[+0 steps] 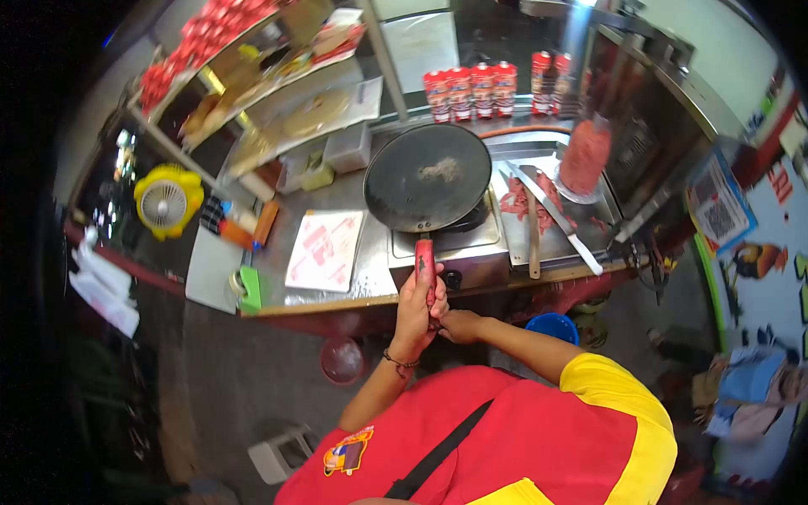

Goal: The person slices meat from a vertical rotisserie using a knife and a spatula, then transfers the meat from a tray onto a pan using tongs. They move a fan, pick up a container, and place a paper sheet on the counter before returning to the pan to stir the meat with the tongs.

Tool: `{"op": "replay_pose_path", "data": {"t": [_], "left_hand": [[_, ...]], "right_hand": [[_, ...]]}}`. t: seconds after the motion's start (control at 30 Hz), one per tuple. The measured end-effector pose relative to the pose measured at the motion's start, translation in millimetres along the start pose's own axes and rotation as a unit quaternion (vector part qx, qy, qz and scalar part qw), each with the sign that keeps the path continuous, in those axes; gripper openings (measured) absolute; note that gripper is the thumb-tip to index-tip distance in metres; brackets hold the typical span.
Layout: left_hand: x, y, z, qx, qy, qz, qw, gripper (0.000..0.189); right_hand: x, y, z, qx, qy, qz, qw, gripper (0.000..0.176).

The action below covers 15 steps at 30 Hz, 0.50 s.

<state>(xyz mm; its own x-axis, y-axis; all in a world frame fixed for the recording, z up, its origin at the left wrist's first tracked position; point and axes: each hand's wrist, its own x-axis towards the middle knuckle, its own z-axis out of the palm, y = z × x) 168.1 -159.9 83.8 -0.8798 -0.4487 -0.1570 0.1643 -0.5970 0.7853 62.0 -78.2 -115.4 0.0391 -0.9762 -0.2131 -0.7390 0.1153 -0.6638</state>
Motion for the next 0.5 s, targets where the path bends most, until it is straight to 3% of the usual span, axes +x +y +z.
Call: {"op": "replay_pose_path", "data": {"t": [0.3,0.43,0.5], "left_hand": [[29,-37,-5,0.043,0.048,-0.005,0.998,0.037],[31,-42,-24,0.050,0.041,-0.040,0.997,0.051],[8,-31,-37,0.084,0.054,-0.077,0.992,0.055]], "right_hand": [[36,41,58,0.082,0.041,0.004,0.996,0.042],[41,66,95,0.160,0.057,0.000,0.985,0.042],[37,50,87,0.026,0.048,-0.015,0.998,0.044]]}}
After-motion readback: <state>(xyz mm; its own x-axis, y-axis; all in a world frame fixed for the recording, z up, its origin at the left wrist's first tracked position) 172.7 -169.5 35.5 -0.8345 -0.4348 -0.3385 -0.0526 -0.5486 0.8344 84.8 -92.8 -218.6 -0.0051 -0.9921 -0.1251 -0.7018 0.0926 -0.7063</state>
